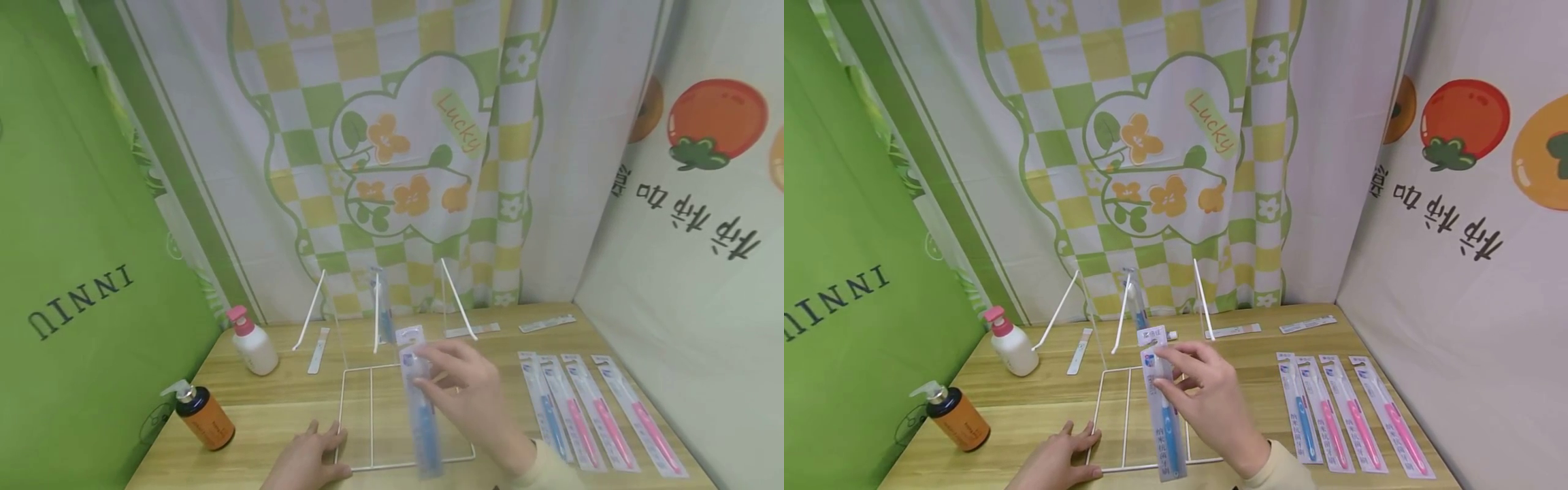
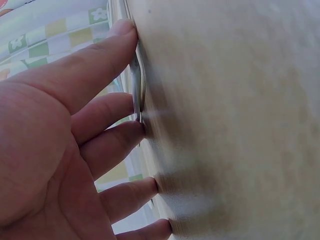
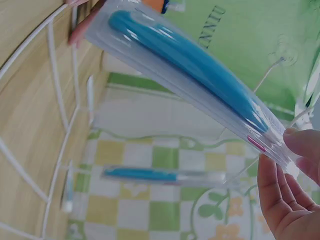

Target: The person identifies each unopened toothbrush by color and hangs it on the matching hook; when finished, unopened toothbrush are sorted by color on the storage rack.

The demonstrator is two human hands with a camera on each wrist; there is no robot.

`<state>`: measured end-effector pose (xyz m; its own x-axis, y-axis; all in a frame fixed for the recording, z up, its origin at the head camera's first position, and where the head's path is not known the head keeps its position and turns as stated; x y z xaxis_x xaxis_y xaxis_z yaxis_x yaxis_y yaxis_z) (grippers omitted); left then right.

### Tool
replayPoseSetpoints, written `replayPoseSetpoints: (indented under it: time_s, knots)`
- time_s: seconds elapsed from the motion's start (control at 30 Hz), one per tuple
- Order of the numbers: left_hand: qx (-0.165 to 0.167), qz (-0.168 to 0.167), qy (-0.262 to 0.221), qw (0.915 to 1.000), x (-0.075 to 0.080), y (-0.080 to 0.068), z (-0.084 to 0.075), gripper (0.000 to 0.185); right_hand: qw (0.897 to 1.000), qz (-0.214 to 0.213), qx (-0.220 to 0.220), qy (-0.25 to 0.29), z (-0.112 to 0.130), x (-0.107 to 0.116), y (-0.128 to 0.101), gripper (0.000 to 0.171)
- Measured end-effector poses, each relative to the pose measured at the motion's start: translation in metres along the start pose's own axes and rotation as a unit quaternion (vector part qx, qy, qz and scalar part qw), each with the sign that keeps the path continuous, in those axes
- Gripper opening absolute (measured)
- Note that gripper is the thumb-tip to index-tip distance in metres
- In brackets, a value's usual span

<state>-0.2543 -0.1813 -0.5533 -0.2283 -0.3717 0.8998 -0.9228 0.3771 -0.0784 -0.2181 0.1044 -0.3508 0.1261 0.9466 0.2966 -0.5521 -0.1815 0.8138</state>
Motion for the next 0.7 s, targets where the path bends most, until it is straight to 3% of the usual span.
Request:
replayPoseSetpoints:
  time_s: [0.37,0.7]
  knots:
    - [-0.006,-0.004,0.002,1.0,0.0,-0.001,0.001,0.073,0.997,-0.02,0.064,0.044,0.046,-0.007,0.008,0.044]
    - [-0.013,-0.008,0.004,0.9999,0.0,-0.001,0.002,0.075,0.994,-0.009,0.088,0.058,0.054,-0.029,0.007,0.046]
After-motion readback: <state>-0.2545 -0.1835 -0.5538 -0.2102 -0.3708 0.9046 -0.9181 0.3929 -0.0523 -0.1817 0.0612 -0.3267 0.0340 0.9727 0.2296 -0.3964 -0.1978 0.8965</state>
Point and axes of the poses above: each hand's wrist, its own y-axis towards the middle knuckle, its own x-axis out of the back of the hand, z = x × y, the point moved 9 cm from there along y, towards the middle knuckle, and after that the axes turned 2 degrees about y, right-handed, at the moved point
